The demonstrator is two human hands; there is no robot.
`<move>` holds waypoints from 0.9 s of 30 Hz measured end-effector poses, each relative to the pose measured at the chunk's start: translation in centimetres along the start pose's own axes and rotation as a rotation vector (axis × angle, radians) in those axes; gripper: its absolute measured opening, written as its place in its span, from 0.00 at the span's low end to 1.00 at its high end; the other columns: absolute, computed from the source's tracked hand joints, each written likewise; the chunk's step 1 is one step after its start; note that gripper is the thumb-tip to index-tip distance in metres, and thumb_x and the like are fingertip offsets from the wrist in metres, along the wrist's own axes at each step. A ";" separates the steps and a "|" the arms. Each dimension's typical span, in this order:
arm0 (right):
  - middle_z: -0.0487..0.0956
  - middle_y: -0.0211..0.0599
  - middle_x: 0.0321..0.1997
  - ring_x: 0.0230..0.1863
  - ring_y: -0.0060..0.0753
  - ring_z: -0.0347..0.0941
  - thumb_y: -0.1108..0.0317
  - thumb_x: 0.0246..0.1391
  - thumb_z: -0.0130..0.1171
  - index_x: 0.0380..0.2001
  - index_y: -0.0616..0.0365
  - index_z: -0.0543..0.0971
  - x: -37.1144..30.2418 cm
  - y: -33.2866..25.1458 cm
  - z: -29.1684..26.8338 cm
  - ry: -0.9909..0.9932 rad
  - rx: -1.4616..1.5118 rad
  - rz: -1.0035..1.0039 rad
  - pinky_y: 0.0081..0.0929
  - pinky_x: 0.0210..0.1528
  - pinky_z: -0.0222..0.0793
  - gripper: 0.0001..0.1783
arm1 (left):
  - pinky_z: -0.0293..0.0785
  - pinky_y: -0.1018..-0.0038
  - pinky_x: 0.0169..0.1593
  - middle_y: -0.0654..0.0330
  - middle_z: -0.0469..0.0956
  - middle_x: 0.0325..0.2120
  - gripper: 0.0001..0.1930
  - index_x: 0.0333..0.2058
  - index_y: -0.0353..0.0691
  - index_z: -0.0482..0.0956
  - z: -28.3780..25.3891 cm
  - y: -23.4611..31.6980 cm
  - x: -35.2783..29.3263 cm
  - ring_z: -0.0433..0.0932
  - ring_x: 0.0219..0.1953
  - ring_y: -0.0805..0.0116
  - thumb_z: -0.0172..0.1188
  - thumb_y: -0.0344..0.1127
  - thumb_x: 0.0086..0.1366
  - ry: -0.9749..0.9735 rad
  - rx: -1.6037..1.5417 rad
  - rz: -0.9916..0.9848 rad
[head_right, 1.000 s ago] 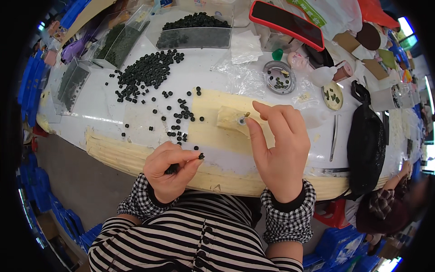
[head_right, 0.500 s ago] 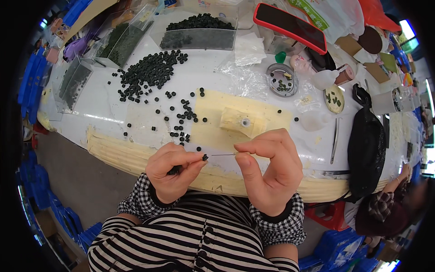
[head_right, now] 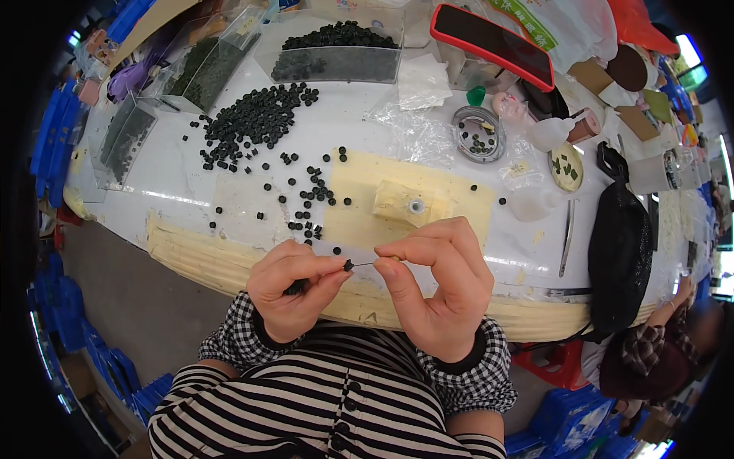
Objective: Assemble small black components into a fixture on a yellow block at a factory workbench.
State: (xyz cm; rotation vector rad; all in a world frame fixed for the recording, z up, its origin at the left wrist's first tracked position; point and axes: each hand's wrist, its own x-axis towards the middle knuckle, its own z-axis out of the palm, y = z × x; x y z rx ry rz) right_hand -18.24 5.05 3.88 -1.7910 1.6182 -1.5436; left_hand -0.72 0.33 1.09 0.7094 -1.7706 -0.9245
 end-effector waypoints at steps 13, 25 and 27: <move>0.74 0.36 0.28 0.31 0.31 0.68 0.78 0.46 0.64 0.29 0.61 0.79 1.0 1.2 -1.1 0.254 -0.345 -0.021 0.24 0.34 0.63 0.05 | 0.62 0.85 0.19 0.62 0.75 0.20 0.13 0.34 0.35 0.82 0.0 -0.2 -0.1 0.70 0.18 0.79 0.69 0.19 0.48 0.013 -0.023 0.012; 0.72 0.31 0.25 0.27 0.34 0.65 0.74 0.39 0.67 0.37 0.59 0.82 -0.4 0.8 0.2 0.164 -0.524 -0.171 0.28 0.28 0.62 0.16 | 0.60 0.81 0.23 0.64 0.72 0.17 0.11 0.33 0.35 0.82 0.2 -0.8 -0.4 0.66 0.18 0.77 0.67 0.19 0.48 0.012 -0.071 -0.081; 0.72 0.31 0.25 0.25 0.33 0.65 0.75 0.39 0.67 0.38 0.58 0.82 -1.6 0.2 0.6 0.122 -0.420 -0.196 0.27 0.27 0.62 0.17 | 0.59 0.81 0.25 0.65 0.71 0.16 0.10 0.32 0.34 0.82 0.2 -1.0 -0.4 0.66 0.19 0.78 0.67 0.19 0.49 0.007 -0.123 -0.157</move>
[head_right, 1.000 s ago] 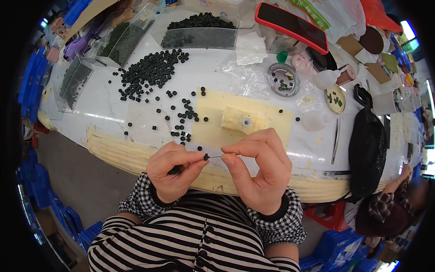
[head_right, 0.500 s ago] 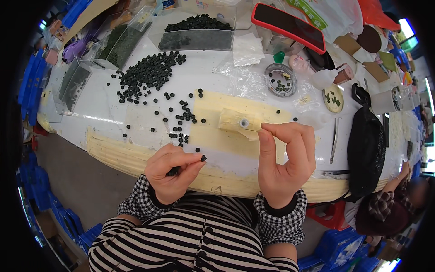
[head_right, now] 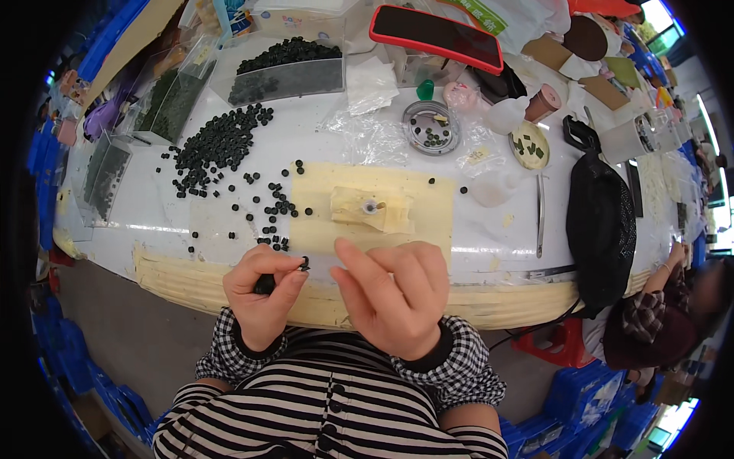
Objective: Assemble small black components into a fixture on a yellow block at a factory workbench.
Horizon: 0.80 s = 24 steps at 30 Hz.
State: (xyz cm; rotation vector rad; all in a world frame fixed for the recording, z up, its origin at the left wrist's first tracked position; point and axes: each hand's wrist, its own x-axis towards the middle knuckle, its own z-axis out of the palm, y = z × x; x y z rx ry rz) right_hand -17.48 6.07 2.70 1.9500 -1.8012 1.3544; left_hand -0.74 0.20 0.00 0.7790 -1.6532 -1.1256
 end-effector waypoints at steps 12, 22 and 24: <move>0.76 0.37 0.23 0.22 0.34 0.71 0.80 0.42 0.65 0.30 0.62 0.80 -1.0 1.5 -0.6 -0.089 0.134 0.212 0.26 0.23 0.66 0.09 | 0.59 0.82 0.25 0.66 0.71 0.16 0.09 0.32 0.34 0.82 0.0 0.2 0.1 0.65 0.19 0.80 0.67 0.20 0.50 -0.039 -0.044 -0.072; 0.75 0.39 0.24 0.20 0.34 0.71 0.78 0.52 0.58 0.38 0.64 0.78 -0.8 4.2 -2.3 -0.128 -0.132 0.499 0.24 0.24 0.68 0.09 | 0.59 0.81 0.24 0.67 0.70 0.15 0.08 0.31 0.36 0.82 0.1 0.1 0.1 0.65 0.18 0.79 0.67 0.21 0.50 -0.055 -0.022 -0.026; 0.74 0.40 0.24 0.20 0.37 0.71 0.77 0.54 0.56 0.44 0.63 0.77 -0.6 5.2 -2.6 -0.208 -0.267 0.508 0.27 0.24 0.68 0.13 | 0.59 0.81 0.24 0.67 0.70 0.15 0.08 0.31 0.36 0.82 0.1 0.2 0.1 0.65 0.18 0.79 0.67 0.21 0.50 -0.055 -0.025 -0.025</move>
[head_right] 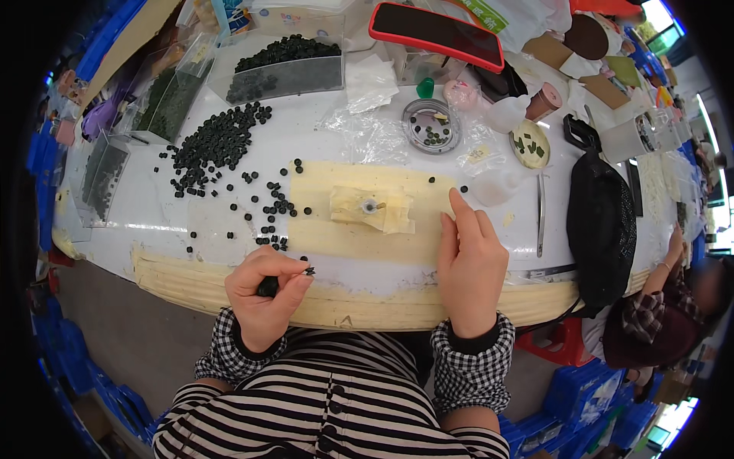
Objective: Assemble small black components into a fixture on a yellow block at a factory workbench.
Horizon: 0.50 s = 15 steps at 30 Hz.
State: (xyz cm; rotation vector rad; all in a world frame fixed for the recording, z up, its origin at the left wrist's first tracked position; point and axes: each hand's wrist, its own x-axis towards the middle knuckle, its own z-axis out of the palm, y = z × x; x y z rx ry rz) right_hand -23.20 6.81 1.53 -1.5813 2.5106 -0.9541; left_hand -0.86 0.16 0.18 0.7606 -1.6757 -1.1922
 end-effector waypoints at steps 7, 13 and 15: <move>0.74 0.43 0.31 0.25 0.45 0.74 0.75 0.54 0.51 0.48 0.61 0.75 1.3 1.5 0.2 -0.053 -0.342 -0.078 0.36 0.26 0.70 0.17 | 0.59 0.81 0.24 0.67 0.69 0.14 0.08 0.31 0.36 0.82 0.0 -0.2 0.0 0.65 0.17 0.79 0.67 0.21 0.50 -0.005 -0.007 0.003; 0.74 0.42 0.28 0.23 0.40 0.74 0.76 0.52 0.55 0.40 0.61 0.77 0.8 1.8 0.3 0.008 -0.191 -0.081 0.31 0.25 0.69 0.11 | 0.59 0.81 0.24 0.68 0.69 0.14 0.08 0.31 0.37 0.82 -0.2 0.0 0.0 0.65 0.17 0.79 0.67 0.21 0.50 -0.010 -0.002 0.011; 0.77 0.39 0.28 0.24 0.33 0.76 0.78 0.51 0.56 0.39 0.63 0.77 0.8 1.3 -0.2 -0.007 0.015 -0.023 0.25 0.26 0.69 0.11 | 0.59 0.81 0.24 0.68 0.69 0.14 0.08 0.31 0.37 0.82 -0.1 0.0 0.0 0.65 0.18 0.79 0.67 0.21 0.50 -0.013 -0.008 0.014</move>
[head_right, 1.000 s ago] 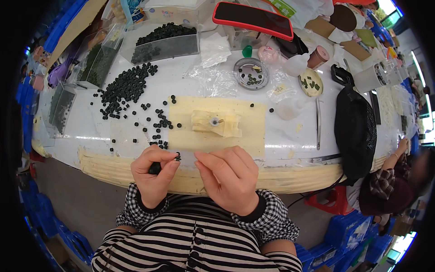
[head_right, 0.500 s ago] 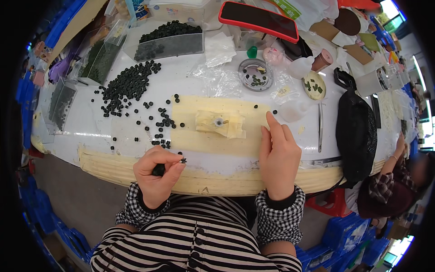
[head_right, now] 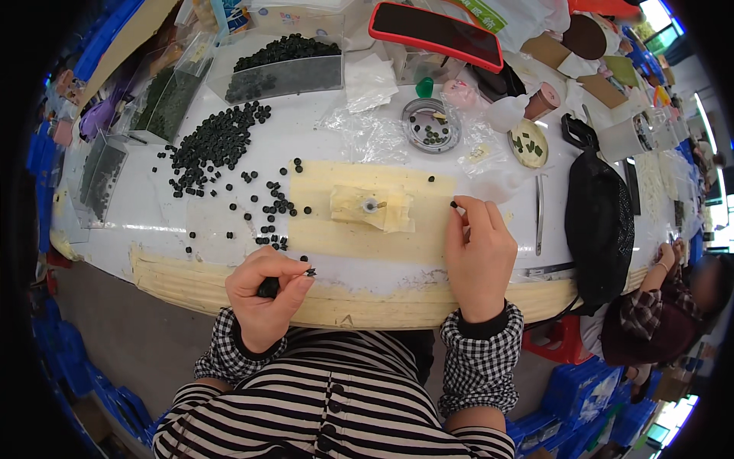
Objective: Assemble small black components into a fixture on a yellow block at a factory workbench.
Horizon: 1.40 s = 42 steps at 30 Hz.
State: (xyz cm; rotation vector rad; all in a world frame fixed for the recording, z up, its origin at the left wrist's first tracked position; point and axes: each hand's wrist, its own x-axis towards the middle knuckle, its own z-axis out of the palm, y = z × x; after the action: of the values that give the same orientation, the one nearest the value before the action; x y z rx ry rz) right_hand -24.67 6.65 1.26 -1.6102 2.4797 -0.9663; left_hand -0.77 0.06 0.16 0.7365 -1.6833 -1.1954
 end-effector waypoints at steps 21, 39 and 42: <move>0.82 0.39 0.35 0.34 0.24 0.80 0.82 0.52 0.57 0.40 0.69 0.78 -3.0 -2.7 -0.2 -0.253 0.942 0.146 0.17 0.38 0.74 0.11 | 0.60 0.81 0.24 0.67 0.70 0.15 0.08 0.31 0.36 0.82 0.2 0.1 0.0 0.65 0.18 0.79 0.66 0.21 0.51 0.001 0.022 -0.004; 0.81 0.40 0.34 0.34 0.26 0.80 0.82 0.52 0.56 0.39 0.69 0.78 -3.0 -2.6 -0.3 -0.263 1.012 0.157 0.18 0.38 0.75 0.10 | 0.59 0.81 0.24 0.67 0.70 0.15 0.08 0.31 0.35 0.82 0.1 -0.1 0.0 0.65 0.18 0.79 0.66 0.21 0.51 -0.002 0.028 -0.002; 0.81 0.40 0.34 0.34 0.26 0.80 0.82 0.52 0.57 0.39 0.70 0.78 -3.0 -2.6 -0.3 -0.269 1.016 0.167 0.18 0.39 0.75 0.09 | 0.59 0.81 0.24 0.67 0.70 0.15 0.07 0.31 0.35 0.82 0.2 -0.1 0.0 0.65 0.18 0.79 0.66 0.21 0.51 0.000 0.027 -0.006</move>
State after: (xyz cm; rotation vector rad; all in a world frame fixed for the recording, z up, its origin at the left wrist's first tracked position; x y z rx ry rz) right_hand -21.29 8.55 1.91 -1.0542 1.4617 -1.4892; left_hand -0.91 0.13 0.04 0.7583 -1.7012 -1.1792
